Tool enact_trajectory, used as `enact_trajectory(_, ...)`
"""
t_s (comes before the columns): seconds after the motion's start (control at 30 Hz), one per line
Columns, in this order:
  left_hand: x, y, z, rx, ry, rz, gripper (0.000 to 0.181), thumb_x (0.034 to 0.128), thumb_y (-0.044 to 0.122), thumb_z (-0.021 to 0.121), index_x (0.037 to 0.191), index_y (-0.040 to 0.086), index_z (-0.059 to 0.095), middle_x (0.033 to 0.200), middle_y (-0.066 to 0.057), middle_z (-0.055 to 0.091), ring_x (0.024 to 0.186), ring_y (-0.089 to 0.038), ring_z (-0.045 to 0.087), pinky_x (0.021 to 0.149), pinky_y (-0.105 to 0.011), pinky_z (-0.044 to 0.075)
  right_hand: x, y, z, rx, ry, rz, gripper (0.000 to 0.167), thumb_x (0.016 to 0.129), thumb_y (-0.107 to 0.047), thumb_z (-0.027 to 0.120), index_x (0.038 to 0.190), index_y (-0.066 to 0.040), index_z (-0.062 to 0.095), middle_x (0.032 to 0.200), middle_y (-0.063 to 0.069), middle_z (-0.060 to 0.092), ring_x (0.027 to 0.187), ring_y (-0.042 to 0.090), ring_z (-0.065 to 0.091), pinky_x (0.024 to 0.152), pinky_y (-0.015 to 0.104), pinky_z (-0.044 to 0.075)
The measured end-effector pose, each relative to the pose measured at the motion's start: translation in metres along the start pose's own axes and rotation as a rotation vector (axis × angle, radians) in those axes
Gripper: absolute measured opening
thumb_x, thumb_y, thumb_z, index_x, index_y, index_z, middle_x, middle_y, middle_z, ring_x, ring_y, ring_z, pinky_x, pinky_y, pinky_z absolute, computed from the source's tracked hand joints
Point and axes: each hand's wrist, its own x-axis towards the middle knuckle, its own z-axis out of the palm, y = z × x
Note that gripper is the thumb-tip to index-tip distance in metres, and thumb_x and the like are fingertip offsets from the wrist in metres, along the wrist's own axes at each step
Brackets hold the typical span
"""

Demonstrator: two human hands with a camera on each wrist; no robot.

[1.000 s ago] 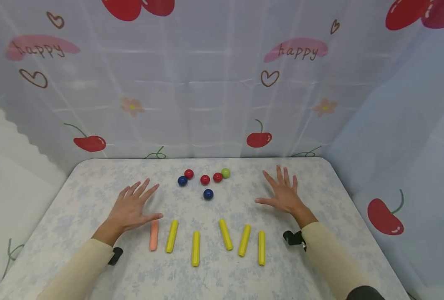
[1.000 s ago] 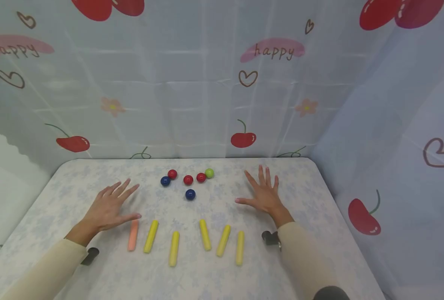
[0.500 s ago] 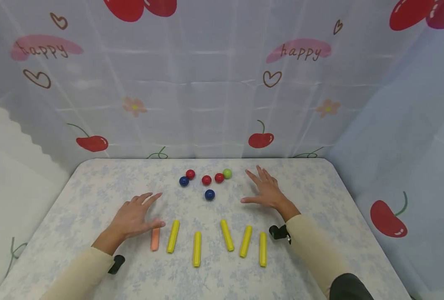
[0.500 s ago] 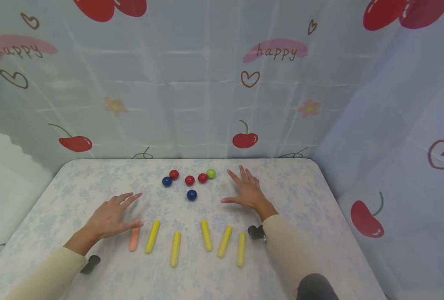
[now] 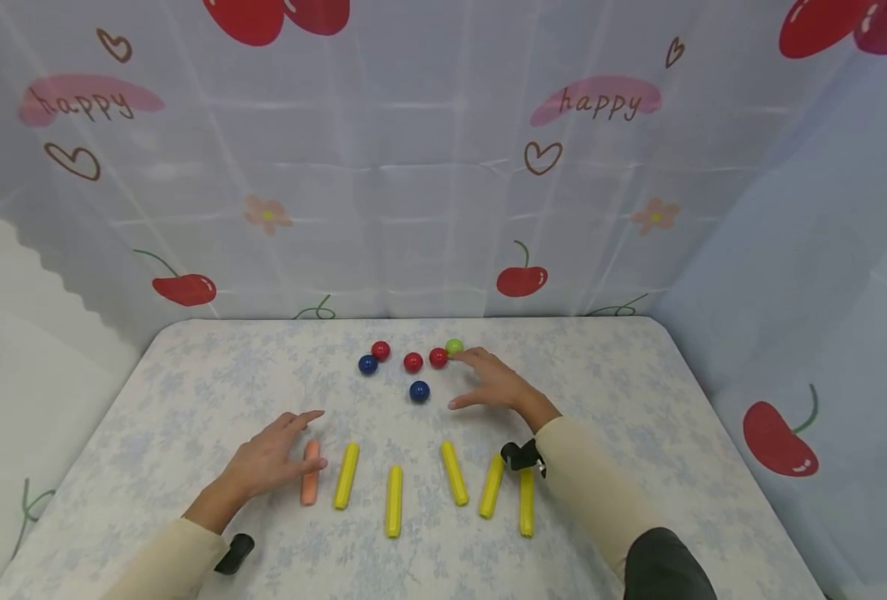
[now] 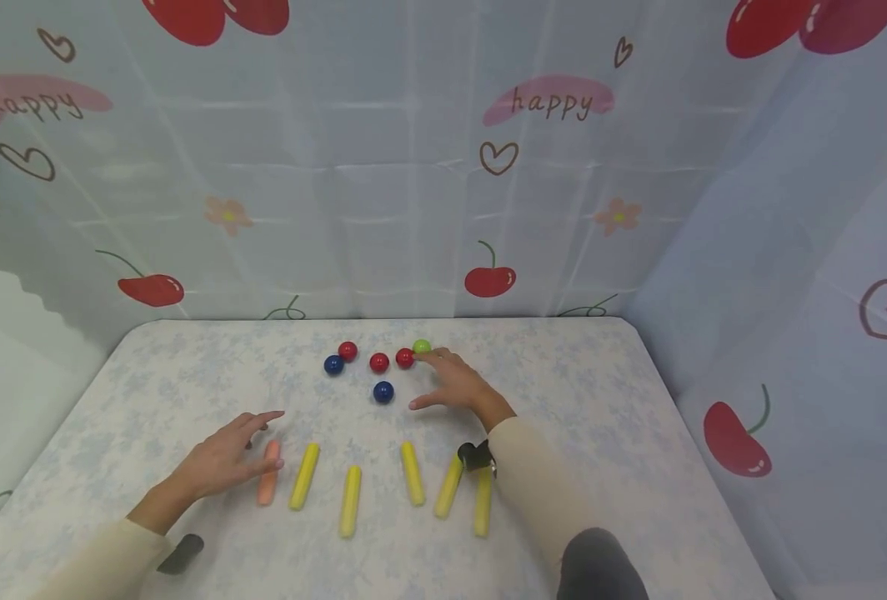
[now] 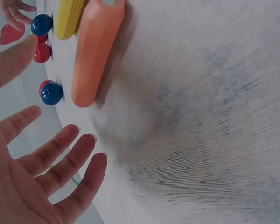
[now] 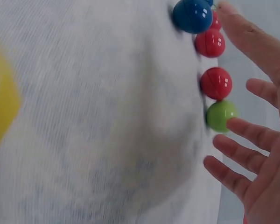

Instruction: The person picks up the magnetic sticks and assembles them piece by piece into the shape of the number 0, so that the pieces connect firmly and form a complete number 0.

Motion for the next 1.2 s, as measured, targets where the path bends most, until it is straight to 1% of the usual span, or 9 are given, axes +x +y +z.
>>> enact_trajectory(0.1,-0.002,-0.003,0.004,-0.045,-0.004,-0.026,0.072,0.0827,0.045,0.072,0.141,0.013,0.046,0.113,-0.01,0.054,0.082,-0.019,0.054,0.062,-0.037,0.047,0.005,-0.009,0.002,0.062,-0.036,-0.011,0.081,0.074,-0.036,0.084,0.143,-0.014,0.046,0.14,0.012,0.046,0.121,0.029,0.049,0.099,0.045,0.045)
enact_trajectory(0.17,-0.002,-0.004,0.006,-0.08,-0.014,-0.046,0.071,0.0823,0.043,0.073,0.141,0.013,0.046,0.107,-0.007,0.054,0.076,-0.015,0.049,0.06,-0.033,0.043,0.008,-0.014,0.003,0.103,-0.055,-0.016,0.077,0.075,-0.032,0.084,0.141,-0.013,0.048,0.135,0.011,0.05,0.115,0.028,0.052,0.096,0.042,0.048)
enact_trajectory(0.3,-0.001,-0.006,0.01,-0.147,-0.033,-0.061,0.071,0.081,0.04,0.075,0.14,0.012,0.046,0.1,-0.004,0.052,0.072,-0.015,0.045,0.059,-0.031,0.039,0.017,-0.02,0.007,0.149,-0.081,-0.038,0.07,0.077,-0.024,0.083,0.138,-0.012,0.051,0.126,0.011,0.056,0.105,0.025,0.054,0.09,0.036,0.05)
enact_trajectory(0.47,-0.001,-0.004,0.014,-0.187,-0.052,-0.082,0.072,0.0793,0.039,0.077,0.139,0.01,0.048,0.095,-0.002,0.052,0.07,-0.015,0.044,0.058,-0.03,0.038,0.024,-0.027,0.011,0.193,-0.117,-0.057,0.063,0.078,-0.02,0.082,0.134,-0.012,0.056,0.117,0.009,0.059,0.092,0.021,0.056,0.081,0.031,0.052)
enact_trajectory(0.53,-0.001,-0.003,0.015,-0.188,-0.059,-0.094,0.072,0.0789,0.039,0.078,0.137,0.009,0.049,0.093,-0.002,0.053,0.069,-0.016,0.044,0.058,-0.03,0.037,0.025,-0.03,0.013,0.201,-0.126,-0.064,0.06,0.078,-0.019,0.082,0.132,-0.012,0.058,0.115,0.009,0.06,0.092,0.021,0.057,0.082,0.031,0.052)
enact_trajectory(0.67,-0.001,-0.001,0.015,-0.177,-0.051,-0.094,0.07,0.0782,0.038,0.078,0.134,0.007,0.051,0.088,-0.001,0.053,0.069,-0.016,0.043,0.058,-0.031,0.037,0.029,-0.032,0.019,0.193,-0.132,-0.086,0.054,0.079,-0.018,0.081,0.128,-0.011,0.061,0.115,0.009,0.061,0.096,0.021,0.059,0.084,0.031,0.053)
enact_trajectory(0.83,0.001,0.0,0.017,-0.163,-0.041,-0.109,0.061,0.0787,0.034,0.079,0.128,0.006,0.056,0.083,0.0,0.052,0.066,-0.015,0.044,0.057,-0.03,0.036,0.036,-0.032,0.028,0.176,-0.116,-0.115,0.046,0.08,-0.017,0.08,0.123,-0.011,0.064,0.115,0.009,0.062,0.095,0.019,0.058,0.08,0.028,0.053)
enact_trajectory(1.03,0.0,0.001,0.019,-0.195,-0.037,-0.134,0.051,0.0799,0.022,0.078,0.124,0.005,0.058,0.081,0.0,0.053,0.064,-0.015,0.046,0.056,-0.03,0.038,0.039,-0.032,0.033,0.147,-0.088,-0.102,0.04,0.081,-0.018,0.079,0.119,-0.013,0.067,0.11,0.005,0.063,0.088,0.016,0.057,0.079,0.026,0.051)
enact_trajectory(1.2,0.001,0.002,0.018,-0.198,-0.042,-0.148,0.05,0.0795,0.014,0.077,0.125,0.005,0.057,0.083,0.001,0.056,0.064,-0.013,0.048,0.055,-0.029,0.04,0.039,-0.033,0.034,0.122,-0.07,-0.094,0.037,0.083,-0.019,0.078,0.118,-0.013,0.067,0.109,0.003,0.063,0.09,0.016,0.057,0.081,0.027,0.052)
